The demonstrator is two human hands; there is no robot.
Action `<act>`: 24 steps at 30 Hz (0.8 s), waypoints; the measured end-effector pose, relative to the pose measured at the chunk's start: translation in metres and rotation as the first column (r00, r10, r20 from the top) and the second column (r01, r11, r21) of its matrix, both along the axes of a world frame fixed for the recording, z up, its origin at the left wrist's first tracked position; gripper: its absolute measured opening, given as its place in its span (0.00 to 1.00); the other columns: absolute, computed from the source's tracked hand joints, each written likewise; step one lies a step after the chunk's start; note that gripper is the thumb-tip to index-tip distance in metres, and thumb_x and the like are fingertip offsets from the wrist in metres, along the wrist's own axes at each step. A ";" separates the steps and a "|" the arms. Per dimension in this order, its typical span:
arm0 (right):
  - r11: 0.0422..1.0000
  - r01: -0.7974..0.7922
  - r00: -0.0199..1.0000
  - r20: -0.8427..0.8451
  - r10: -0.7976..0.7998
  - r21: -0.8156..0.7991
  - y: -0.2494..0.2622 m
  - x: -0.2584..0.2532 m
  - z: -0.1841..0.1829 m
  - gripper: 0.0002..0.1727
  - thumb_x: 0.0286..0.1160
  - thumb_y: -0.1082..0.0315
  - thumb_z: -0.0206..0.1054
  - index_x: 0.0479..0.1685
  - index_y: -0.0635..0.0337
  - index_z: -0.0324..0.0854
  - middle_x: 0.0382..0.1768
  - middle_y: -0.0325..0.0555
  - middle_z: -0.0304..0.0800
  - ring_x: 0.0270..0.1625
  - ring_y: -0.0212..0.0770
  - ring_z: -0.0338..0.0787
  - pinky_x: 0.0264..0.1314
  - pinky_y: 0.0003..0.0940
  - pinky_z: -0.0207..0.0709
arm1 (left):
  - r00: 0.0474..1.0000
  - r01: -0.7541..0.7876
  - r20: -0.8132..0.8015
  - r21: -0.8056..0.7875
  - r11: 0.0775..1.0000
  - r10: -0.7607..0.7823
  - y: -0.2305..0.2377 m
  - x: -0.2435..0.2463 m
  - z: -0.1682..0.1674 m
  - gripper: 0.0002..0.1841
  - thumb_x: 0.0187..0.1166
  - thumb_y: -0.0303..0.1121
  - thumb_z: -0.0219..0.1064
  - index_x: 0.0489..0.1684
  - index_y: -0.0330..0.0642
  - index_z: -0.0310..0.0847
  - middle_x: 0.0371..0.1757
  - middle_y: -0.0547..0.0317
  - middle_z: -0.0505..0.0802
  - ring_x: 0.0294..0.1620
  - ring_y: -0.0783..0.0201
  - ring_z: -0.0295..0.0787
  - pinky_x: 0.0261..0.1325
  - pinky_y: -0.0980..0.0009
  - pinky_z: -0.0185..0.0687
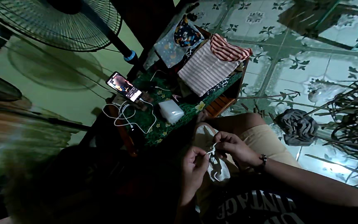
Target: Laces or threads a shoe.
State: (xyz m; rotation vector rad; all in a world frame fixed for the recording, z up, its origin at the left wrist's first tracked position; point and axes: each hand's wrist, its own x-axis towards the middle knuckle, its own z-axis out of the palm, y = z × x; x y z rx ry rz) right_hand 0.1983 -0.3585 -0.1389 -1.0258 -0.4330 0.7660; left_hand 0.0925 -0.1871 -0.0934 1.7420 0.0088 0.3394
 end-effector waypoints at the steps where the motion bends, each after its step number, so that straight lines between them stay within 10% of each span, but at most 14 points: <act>1: 0.999 0.018 0.998 0.064 -0.017 -0.029 0.000 0.001 0.000 0.02 0.79 0.69 0.64 0.42 0.57 0.78 0.28 0.35 0.86 0.26 0.29 0.84 0.30 0.25 0.81 | 1.000 0.009 0.005 0.021 1.000 -0.009 0.001 0.000 0.002 0.04 0.73 0.20 0.65 0.39 0.35 0.82 0.36 0.64 0.90 0.38 0.75 0.86 0.45 0.77 0.86; 12: 0.980 0.136 0.985 0.130 -0.117 -0.146 -0.001 0.002 0.014 0.04 0.74 0.75 0.67 0.40 0.64 0.87 0.28 0.35 0.89 0.24 0.26 0.85 0.29 0.23 0.82 | 0.988 0.099 0.055 0.475 0.874 -0.142 0.005 -0.004 0.009 0.02 0.77 0.29 0.70 0.38 0.42 0.88 0.39 0.62 0.91 0.49 0.68 0.87 0.58 0.71 0.84; 24: 0.987 -0.130 0.910 -0.384 0.155 0.091 -0.009 0.008 0.015 0.12 0.74 0.61 0.47 0.38 0.50 0.77 0.35 0.38 0.86 0.30 0.31 0.87 0.30 0.26 0.81 | 0.981 0.169 0.000 0.487 0.857 -0.193 0.015 -0.009 0.006 0.05 0.77 0.34 0.72 0.38 0.45 0.93 0.43 0.63 0.92 0.52 0.68 0.86 0.61 0.69 0.82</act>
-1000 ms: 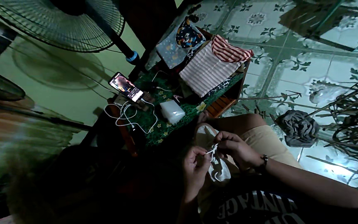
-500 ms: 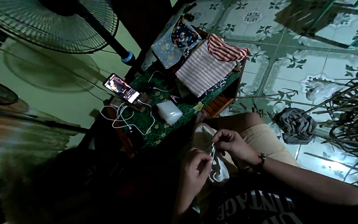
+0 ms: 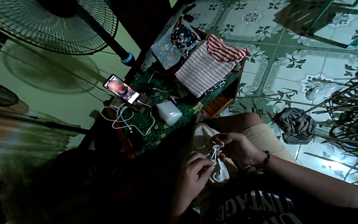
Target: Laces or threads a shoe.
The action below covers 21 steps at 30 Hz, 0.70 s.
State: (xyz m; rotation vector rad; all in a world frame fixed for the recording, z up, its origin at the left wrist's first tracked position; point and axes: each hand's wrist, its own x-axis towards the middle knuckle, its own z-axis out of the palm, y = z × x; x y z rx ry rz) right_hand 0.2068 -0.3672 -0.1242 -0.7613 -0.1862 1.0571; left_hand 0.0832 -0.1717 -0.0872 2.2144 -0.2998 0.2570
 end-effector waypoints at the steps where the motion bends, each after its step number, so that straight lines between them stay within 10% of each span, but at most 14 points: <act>1: 1.000 -0.003 1.000 0.000 0.003 0.000 0.000 0.000 0.000 0.12 0.74 0.61 0.47 0.39 0.50 0.77 0.36 0.38 0.87 0.30 0.31 0.87 0.31 0.26 0.82 | 1.000 0.016 -0.008 -0.064 0.998 -0.017 0.000 0.001 0.001 0.06 0.78 0.33 0.72 0.39 0.43 0.94 0.46 0.60 0.92 0.53 0.68 0.86 0.61 0.70 0.84; 7: 0.998 -0.061 0.993 0.101 0.063 -0.027 0.001 0.001 0.001 0.15 0.79 0.60 0.52 0.52 0.55 0.80 0.45 0.40 0.89 0.37 0.32 0.89 0.37 0.27 0.84 | 0.982 -0.190 -0.021 -0.169 0.967 0.189 -0.015 0.017 -0.006 0.11 0.77 0.28 0.71 0.53 0.34 0.89 0.47 0.55 0.92 0.48 0.69 0.89 0.52 0.74 0.88; 17: 0.998 0.037 0.989 0.142 -0.031 -0.040 -0.002 0.000 0.000 0.11 0.82 0.67 0.63 0.49 0.63 0.88 0.42 0.44 0.94 0.43 0.37 0.94 0.51 0.35 0.90 | 0.965 -0.261 -0.123 -0.417 0.870 0.231 -0.024 0.020 -0.019 0.04 0.75 0.21 0.65 0.42 0.31 0.82 0.37 0.58 0.90 0.36 0.71 0.87 0.40 0.76 0.86; 21: 0.996 -0.001 0.963 0.267 0.025 -0.090 -0.001 0.001 0.002 0.19 0.80 0.73 0.63 0.69 0.59 0.81 0.56 0.44 0.90 0.40 0.34 0.92 0.40 0.30 0.89 | 0.977 -0.211 -0.122 -0.449 0.868 0.175 -0.021 0.014 -0.022 0.05 0.77 0.22 0.62 0.44 0.31 0.82 0.39 0.59 0.89 0.40 0.71 0.86 0.46 0.75 0.86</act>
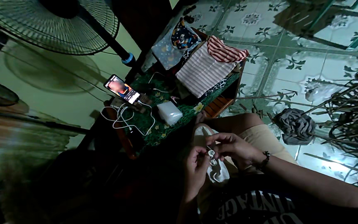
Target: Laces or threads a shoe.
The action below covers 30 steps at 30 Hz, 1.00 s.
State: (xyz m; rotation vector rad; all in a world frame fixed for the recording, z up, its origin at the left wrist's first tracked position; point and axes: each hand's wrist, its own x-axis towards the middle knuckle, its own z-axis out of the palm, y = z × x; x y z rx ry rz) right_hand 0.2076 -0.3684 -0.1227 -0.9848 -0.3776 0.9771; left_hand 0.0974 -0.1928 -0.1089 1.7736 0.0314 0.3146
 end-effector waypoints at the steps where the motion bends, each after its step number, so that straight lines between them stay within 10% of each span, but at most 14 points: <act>1: 0.999 -0.032 0.998 0.049 0.032 -0.007 0.000 0.001 0.000 0.22 0.80 0.74 0.61 0.73 0.58 0.79 0.60 0.43 0.89 0.40 0.33 0.91 0.38 0.29 0.88 | 1.000 0.002 0.006 -0.007 1.000 -0.002 0.000 0.000 0.000 0.06 0.78 0.22 0.61 0.44 0.31 0.82 0.40 0.59 0.89 0.41 0.71 0.87 0.47 0.74 0.86; 11: 0.998 0.047 0.970 0.241 -0.035 -0.044 0.005 0.004 0.001 0.05 0.72 0.76 0.74 0.44 0.66 0.87 0.36 0.40 0.94 0.35 0.32 0.93 0.44 0.30 0.91 | 0.998 -0.021 0.064 -0.099 0.995 0.027 -0.002 0.001 -0.007 0.05 0.81 0.25 0.61 0.41 0.36 0.82 0.45 0.63 0.87 0.43 0.75 0.83 0.46 0.79 0.82; 19: 0.997 0.078 0.992 0.096 -0.078 -0.002 -0.001 0.005 -0.009 0.06 0.73 0.77 0.72 0.46 0.67 0.89 0.39 0.44 0.96 0.41 0.37 0.95 0.51 0.34 0.92 | 0.999 -0.026 0.020 -0.361 0.932 0.035 0.003 0.000 -0.021 0.13 0.82 0.39 0.65 0.56 0.43 0.83 0.55 0.62 0.90 0.53 0.68 0.86 0.56 0.69 0.86; 30: 0.960 0.275 0.943 0.178 -0.280 0.052 -0.020 0.022 0.015 0.05 0.74 0.77 0.70 0.43 0.59 0.86 0.37 0.44 0.93 0.38 0.37 0.93 0.49 0.35 0.90 | 0.992 0.122 0.056 -0.183 0.976 -0.113 0.000 0.001 -0.022 0.11 0.87 0.32 0.57 0.58 0.38 0.78 0.61 0.58 0.88 0.59 0.67 0.87 0.60 0.67 0.87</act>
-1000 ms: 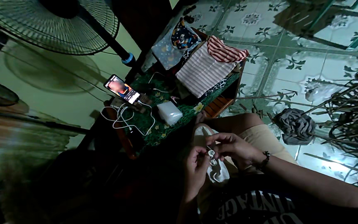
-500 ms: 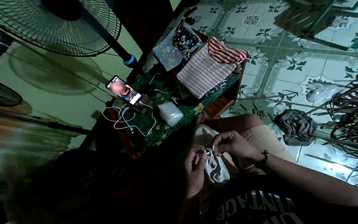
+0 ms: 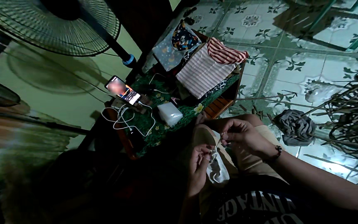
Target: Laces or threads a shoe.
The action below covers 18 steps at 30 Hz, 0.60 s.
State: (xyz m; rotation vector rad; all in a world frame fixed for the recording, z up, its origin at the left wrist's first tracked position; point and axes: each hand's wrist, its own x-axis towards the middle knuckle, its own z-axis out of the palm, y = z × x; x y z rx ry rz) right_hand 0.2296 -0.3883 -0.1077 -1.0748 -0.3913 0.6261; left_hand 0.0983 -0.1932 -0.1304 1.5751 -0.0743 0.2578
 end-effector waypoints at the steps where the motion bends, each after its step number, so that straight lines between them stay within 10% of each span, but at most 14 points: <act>1: 0.999 0.028 0.999 0.018 -0.028 0.015 -0.003 0.003 0.005 0.06 0.74 0.77 0.70 0.43 0.57 0.86 0.37 0.43 0.93 0.38 0.37 0.93 0.48 0.35 0.90 | 1.000 0.001 0.003 0.003 1.000 -0.001 -0.001 0.000 0.001 0.12 0.84 0.29 0.60 0.61 0.35 0.77 0.59 0.56 0.89 0.57 0.65 0.88 0.59 0.66 0.88; 18: 0.929 0.303 0.937 0.111 -0.331 0.212 -0.043 0.034 0.045 0.10 0.74 0.80 0.65 0.41 0.52 0.79 0.44 0.43 0.88 0.39 0.36 0.90 0.46 0.33 0.90 | 1.000 0.003 0.017 -0.001 1.000 -0.003 0.005 0.000 0.002 0.15 0.79 0.26 0.66 0.61 0.27 0.84 0.55 0.49 0.93 0.53 0.62 0.92 0.57 0.67 0.90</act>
